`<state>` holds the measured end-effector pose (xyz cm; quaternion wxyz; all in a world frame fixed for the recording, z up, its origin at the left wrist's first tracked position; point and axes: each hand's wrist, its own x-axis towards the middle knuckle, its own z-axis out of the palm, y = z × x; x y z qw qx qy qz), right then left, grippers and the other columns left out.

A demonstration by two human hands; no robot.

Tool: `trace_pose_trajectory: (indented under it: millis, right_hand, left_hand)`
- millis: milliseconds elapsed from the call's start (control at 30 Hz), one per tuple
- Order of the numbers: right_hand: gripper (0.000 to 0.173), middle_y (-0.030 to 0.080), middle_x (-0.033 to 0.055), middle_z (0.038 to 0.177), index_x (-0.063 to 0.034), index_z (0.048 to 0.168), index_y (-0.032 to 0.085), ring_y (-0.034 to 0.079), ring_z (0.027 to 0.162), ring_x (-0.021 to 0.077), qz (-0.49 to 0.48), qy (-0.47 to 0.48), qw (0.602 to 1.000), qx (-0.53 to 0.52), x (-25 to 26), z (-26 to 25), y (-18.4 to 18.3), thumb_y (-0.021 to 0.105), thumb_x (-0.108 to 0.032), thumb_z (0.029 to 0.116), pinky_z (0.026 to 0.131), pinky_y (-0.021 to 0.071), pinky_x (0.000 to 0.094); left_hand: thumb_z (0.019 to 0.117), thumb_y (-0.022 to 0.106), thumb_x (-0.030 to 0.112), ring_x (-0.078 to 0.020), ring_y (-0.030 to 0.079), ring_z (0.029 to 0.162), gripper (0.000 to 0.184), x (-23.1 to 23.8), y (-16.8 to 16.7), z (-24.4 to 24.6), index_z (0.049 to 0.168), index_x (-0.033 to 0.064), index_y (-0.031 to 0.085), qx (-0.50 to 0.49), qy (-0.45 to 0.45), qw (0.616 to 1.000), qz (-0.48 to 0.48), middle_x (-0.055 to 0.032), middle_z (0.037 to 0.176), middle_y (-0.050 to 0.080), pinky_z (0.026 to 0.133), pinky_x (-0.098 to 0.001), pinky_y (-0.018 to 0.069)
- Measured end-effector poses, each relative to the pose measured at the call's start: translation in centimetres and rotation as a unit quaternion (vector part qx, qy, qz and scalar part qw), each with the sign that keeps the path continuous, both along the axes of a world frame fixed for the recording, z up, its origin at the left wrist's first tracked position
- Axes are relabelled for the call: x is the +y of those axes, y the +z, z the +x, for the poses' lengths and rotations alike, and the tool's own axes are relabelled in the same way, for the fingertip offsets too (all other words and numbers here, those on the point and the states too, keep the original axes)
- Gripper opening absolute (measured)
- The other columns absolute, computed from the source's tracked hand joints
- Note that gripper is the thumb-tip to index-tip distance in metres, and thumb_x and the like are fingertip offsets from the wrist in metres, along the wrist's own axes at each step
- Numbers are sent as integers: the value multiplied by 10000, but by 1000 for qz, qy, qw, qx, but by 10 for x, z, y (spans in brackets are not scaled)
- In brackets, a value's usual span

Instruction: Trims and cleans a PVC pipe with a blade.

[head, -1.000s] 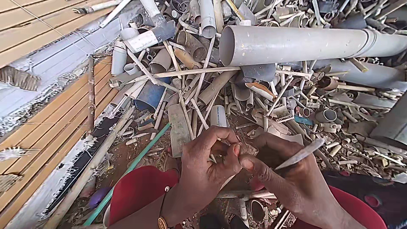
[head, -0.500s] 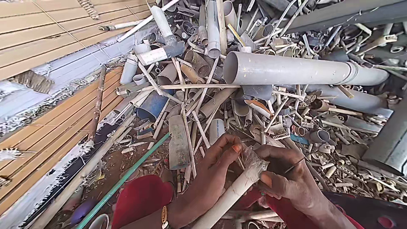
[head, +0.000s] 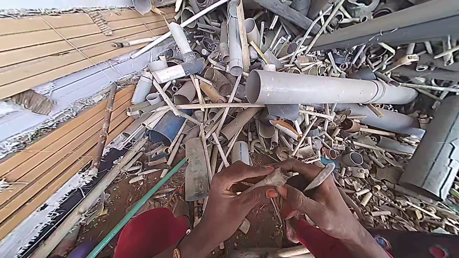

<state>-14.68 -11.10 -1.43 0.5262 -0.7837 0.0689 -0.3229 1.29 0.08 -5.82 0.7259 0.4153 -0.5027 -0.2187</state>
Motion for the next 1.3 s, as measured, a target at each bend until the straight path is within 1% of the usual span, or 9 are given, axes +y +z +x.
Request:
trace_pose_trajectory:
  millis: [133, 300, 433, 500, 700, 833, 1067, 1167, 1300]
  right_hand:
    - [239, 684, -92, 869, -42, 1074, 700, 546, 656, -134, -77, -22, 997, 12, -3, 0, 0, 666, -193, 893, 579, 475, 63]
    - [363, 692, -52, 961, 4, 1183, 652, 604, 726, -84, -64, -49, 996, 34, -10, 11, -9, 704, -189, 880, 619, 520, 96]
    - [521, 625, -128, 809, -92, 1072, 620, 549, 661, -83, 0, -60, 994, 92, -5, 28, -29, 894, -374, 731, 592, 474, 110]
    - [472, 630, -163, 785, -121, 1013, 653, 556, 675, -115, 35, -72, 991, 109, 1, 37, -36, 919, -333, 686, 636, 483, 94]
    - [265, 677, -95, 808, -73, 1076, 686, 564, 570, -49, 106, -87, 988, 77, 8, 47, -44, 779, -208, 867, 519, 494, 137]
    - [204, 681, -89, 797, -84, 1065, 688, 605, 614, -42, 82, -118, 985, 93, 10, 50, -44, 680, -210, 905, 556, 513, 150]
    - [151, 668, -107, 812, -79, 1110, 664, 500, 527, -73, 161, 57, 979, 109, -1, 37, -31, 634, -154, 981, 461, 424, 109]
    - [176, 699, -78, 847, -120, 1144, 689, 481, 497, -69, 246, 189, 941, 134, -14, 28, -29, 617, -226, 1023, 429, 400, 106]
    - [209, 695, -68, 823, -148, 1165, 686, 474, 474, -78, 303, 304, 887, 173, -23, 24, -27, 632, -284, 1016, 412, 390, 94]
  left_hand:
    - [937, 733, 180, -14, 700, 806, 121, -3, 1, 2, 1018, 98, 771, 57, -41, 997, 31, 58, 961, 734, 736, -185, 612]
    - [1034, 593, 189, -15, 674, 806, 152, -6, 1, -7, 1081, 47, 621, 8, 53, 997, 59, 28, 1028, 651, 697, -182, 609]
    - [1037, 557, 163, -46, 683, 832, 149, -10, 5, -3, 1108, 35, 585, 22, 130, 988, 79, -1, 1054, 624, 698, -222, 628]
    - [1033, 573, 171, -31, 672, 906, 170, -11, 4, -2, 1120, 26, 592, 14, 124, 989, 76, -16, 1114, 597, 752, -193, 611]
    - [1054, 503, 135, -88, 686, 964, 173, -13, 10, 4, 1178, 26, 554, 88, 113, 983, 115, -25, 1066, 658, 799, -247, 608]
    - [1067, 456, 80, -120, 714, 933, 147, -15, 16, 3, 1186, 22, 519, 176, 94, 970, 137, -41, 1040, 659, 805, -290, 629]
    - [1104, 381, 107, -152, 752, 800, 140, -11, 31, 9, 1161, 58, 500, 295, 73, 931, 201, -59, 985, 700, 692, -296, 649]
    - [1113, 357, 122, -202, 765, 771, 169, -5, 31, 12, 1188, 53, 493, 331, 41, 915, 225, -99, 1013, 714, 637, -321, 660]
    - [1115, 340, 136, -88, 704, 673, 182, 0, 34, 11, 1156, 111, 515, 385, 0, 885, 261, -34, 919, 701, 512, -185, 563]
